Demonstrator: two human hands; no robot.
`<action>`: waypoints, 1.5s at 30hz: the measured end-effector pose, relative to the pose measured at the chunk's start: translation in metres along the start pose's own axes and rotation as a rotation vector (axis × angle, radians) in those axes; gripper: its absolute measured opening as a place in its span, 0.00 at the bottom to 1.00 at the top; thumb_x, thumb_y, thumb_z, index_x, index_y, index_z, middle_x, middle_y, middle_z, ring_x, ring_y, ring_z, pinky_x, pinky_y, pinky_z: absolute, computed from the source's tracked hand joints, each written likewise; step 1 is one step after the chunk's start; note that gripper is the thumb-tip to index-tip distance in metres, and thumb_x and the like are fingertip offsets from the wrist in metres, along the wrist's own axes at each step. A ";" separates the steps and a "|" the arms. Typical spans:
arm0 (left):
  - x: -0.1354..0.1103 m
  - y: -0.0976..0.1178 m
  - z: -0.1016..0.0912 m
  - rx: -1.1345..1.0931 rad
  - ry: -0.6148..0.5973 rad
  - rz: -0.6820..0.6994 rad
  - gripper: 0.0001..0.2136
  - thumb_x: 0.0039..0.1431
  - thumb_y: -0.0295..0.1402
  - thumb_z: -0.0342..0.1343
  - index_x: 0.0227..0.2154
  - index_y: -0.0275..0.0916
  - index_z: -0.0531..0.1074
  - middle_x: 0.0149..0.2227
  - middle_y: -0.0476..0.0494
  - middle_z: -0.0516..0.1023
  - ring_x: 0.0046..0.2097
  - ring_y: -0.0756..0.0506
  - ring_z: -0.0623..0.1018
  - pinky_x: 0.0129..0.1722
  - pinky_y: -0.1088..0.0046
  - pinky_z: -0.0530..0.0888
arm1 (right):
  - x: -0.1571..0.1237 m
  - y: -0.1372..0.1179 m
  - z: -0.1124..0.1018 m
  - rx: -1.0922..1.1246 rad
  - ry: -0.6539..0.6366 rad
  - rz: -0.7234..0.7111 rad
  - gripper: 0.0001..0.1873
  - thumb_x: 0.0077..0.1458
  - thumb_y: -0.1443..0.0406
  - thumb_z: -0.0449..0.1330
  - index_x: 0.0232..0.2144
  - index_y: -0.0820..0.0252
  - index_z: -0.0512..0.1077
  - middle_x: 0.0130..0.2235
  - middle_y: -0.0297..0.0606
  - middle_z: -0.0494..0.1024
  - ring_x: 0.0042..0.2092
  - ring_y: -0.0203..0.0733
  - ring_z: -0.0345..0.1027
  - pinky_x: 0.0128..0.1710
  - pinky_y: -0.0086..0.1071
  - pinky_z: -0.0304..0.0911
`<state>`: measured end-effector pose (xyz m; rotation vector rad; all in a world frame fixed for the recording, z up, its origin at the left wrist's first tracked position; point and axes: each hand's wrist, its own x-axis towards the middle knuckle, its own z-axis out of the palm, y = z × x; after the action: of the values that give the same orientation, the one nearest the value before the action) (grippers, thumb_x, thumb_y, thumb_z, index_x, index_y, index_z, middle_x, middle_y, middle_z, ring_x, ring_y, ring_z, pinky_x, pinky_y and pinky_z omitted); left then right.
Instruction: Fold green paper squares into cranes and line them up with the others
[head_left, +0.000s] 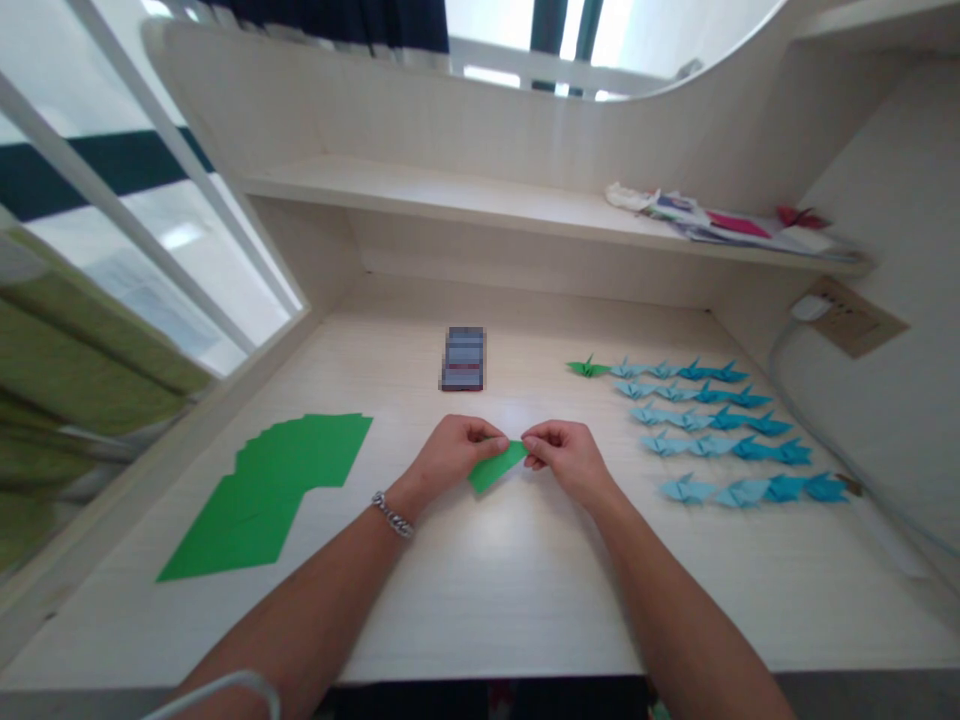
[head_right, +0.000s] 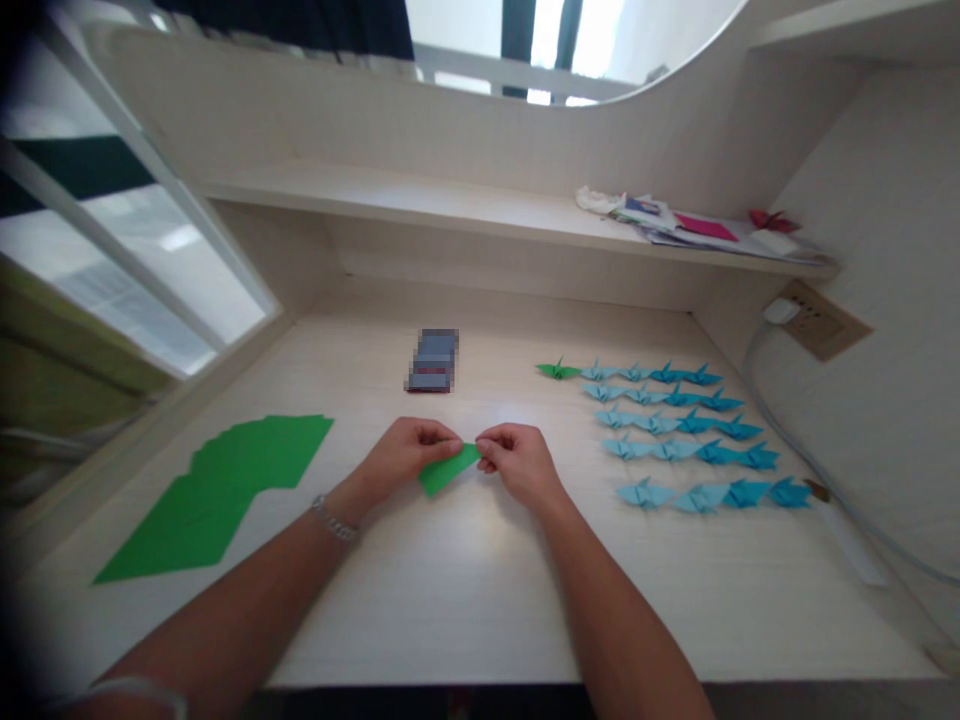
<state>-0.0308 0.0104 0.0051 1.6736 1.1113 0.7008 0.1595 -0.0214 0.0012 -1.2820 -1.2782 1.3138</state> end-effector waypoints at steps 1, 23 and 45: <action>0.000 0.000 0.000 0.004 0.000 -0.001 0.16 0.48 0.43 0.58 0.30 0.33 0.79 0.28 0.40 0.80 0.28 0.46 0.76 0.27 0.73 0.69 | 0.000 0.000 0.000 -0.006 -0.006 0.006 0.14 0.44 0.58 0.64 0.29 0.64 0.75 0.21 0.36 0.75 0.23 0.36 0.70 0.27 0.30 0.67; -0.003 0.005 0.008 0.022 0.050 0.035 0.12 0.49 0.40 0.58 0.27 0.35 0.78 0.27 0.43 0.79 0.29 0.47 0.75 0.29 0.73 0.70 | -0.005 0.001 0.007 -0.403 -0.021 -0.146 0.08 0.52 0.63 0.55 0.26 0.60 0.72 0.23 0.33 0.74 0.26 0.35 0.67 0.27 0.28 0.60; -0.007 0.010 0.009 0.150 0.052 0.142 0.11 0.53 0.38 0.53 0.29 0.37 0.76 0.29 0.44 0.79 0.33 0.46 0.75 0.35 0.71 0.70 | -0.006 0.000 0.005 -0.390 -0.023 -0.152 0.07 0.49 0.64 0.57 0.26 0.60 0.74 0.24 0.33 0.74 0.26 0.35 0.65 0.25 0.26 0.57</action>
<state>-0.0227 -0.0010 0.0114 1.8856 1.1121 0.7702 0.1546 -0.0277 0.0019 -1.4008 -1.6709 1.0049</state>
